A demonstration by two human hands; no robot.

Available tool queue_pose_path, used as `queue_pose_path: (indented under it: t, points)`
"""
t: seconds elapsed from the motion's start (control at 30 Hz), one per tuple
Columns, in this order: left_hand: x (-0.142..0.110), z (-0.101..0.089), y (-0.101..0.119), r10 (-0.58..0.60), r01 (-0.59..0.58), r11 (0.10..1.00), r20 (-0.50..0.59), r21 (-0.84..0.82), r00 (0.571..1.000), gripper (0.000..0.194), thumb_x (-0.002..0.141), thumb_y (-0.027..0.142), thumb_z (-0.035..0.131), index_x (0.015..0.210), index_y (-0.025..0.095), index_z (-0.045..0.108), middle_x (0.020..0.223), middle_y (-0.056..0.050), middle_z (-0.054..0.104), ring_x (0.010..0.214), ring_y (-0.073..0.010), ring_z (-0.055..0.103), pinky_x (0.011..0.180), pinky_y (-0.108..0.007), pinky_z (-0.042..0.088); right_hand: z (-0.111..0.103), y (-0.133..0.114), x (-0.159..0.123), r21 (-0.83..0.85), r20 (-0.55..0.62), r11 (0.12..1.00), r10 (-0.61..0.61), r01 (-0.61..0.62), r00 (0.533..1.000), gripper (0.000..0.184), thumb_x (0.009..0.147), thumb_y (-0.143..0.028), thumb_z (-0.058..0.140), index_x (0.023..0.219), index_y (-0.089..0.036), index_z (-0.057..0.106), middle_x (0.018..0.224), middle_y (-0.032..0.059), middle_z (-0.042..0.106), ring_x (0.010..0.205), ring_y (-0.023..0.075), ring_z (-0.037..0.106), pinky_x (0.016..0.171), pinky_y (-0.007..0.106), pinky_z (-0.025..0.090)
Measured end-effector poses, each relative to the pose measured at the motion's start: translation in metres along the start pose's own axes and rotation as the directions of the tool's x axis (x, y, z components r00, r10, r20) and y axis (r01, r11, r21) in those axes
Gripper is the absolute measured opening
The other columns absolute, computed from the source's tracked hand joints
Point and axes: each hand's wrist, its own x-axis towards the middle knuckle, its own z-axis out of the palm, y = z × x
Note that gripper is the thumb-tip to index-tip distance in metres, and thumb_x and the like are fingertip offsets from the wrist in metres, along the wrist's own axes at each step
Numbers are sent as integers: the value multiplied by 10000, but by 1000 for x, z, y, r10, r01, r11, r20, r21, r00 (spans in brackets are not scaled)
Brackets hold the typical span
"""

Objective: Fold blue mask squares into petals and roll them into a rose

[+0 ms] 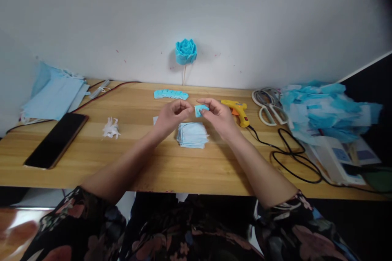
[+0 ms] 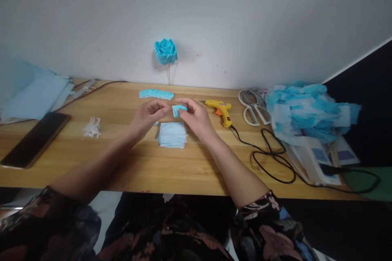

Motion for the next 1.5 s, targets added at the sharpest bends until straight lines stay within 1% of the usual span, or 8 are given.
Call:
queue_pose_path:
  t: [0.07, 0.17, 0.3, 0.53, 0.9, 1.03, 1.27, 1.5]
  points:
    - [-1, 1, 0, 169, -160, 977, -58, 139, 984, 140, 822, 309, 641, 796, 171, 636, 784, -30, 660, 741, -140, 577, 722, -283, 449, 0, -1, -1, -58, 3, 998, -34, 34, 999, 347, 796, -250, 623, 1134, -199, 685, 1029, 42, 725, 899, 174, 645, 836, 332, 507]
    - [-3, 2, 0, 418, -391, 847, 5, 359, 909, 74, 842, 260, 647, 822, 190, 661, 854, -54, 703, 842, -180, 619, 816, -335, 454, 2, -3, -2, -149, 17, 986, -70, 72, 997, 345, 801, -236, 614, 1138, -210, 683, 1049, 46, 731, 912, 186, 651, 868, 356, 514]
    - [-2, 1, -3, 523, -505, 683, 128, 528, 843, 81, 881, 261, 620, 874, 209, 682, 927, -66, 726, 903, -206, 631, 834, -361, 443, 4, -6, -3, -189, 23, 976, -108, 110, 994, 318, 808, -250, 629, 1120, -220, 682, 1058, 50, 732, 931, 200, 657, 886, 377, 517]
    - [-1, 2, -7, 483, -457, 697, 110, 552, 869, 104, 892, 252, 592, 845, 205, 671, 867, -59, 706, 860, -201, 610, 827, -363, 441, 5, -5, -4, -228, 18, 966, -119, 120, 993, 326, 813, -261, 632, 1133, -236, 686, 915, 22, 699, 849, 189, 644, 845, 366, 517]
    - [-5, 7, 0, 155, -145, 965, -30, 220, 987, 68, 832, 214, 604, 785, 180, 639, 763, -9, 663, 704, -125, 554, 686, -260, 434, 7, -9, -5, -231, 17, 969, -80, 82, 997, 359, 795, -240, 612, 1149, -238, 675, 832, 6, 649, 795, 184, 615, 805, 354, 493]
    - [-4, 6, -3, 229, -221, 934, 4, 281, 973, 101, 848, 236, 607, 820, 188, 692, 747, -13, 655, 710, -134, 557, 700, -269, 434, 5, -6, -3, -201, 24, 976, -81, 84, 996, 372, 789, -227, 603, 1155, -237, 674, 830, 2, 640, 798, 180, 607, 809, 348, 497]
    - [-1, 3, -7, 458, -460, 786, 111, 414, 882, 232, 885, 159, 540, 939, 232, 753, 804, -32, 701, 773, -164, 604, 834, -337, 448, 1, -1, -2, -42, 45, 998, -35, 37, 998, 360, 821, -275, 608, 1174, -248, 675, 837, -5, 626, 789, 163, 574, 740, 303, 479]
    - [-1, 0, -10, 493, -493, 719, 140, 490, 858, 274, 881, 136, 523, 981, 230, 759, 863, -49, 718, 829, -180, 622, 845, -351, 457, -1, -4, -1, -3, 49, 1000, -4, 5, 999, 328, 829, -294, 609, 1142, -244, 693, 836, -5, 603, 800, 161, 557, 725, 300, 446]
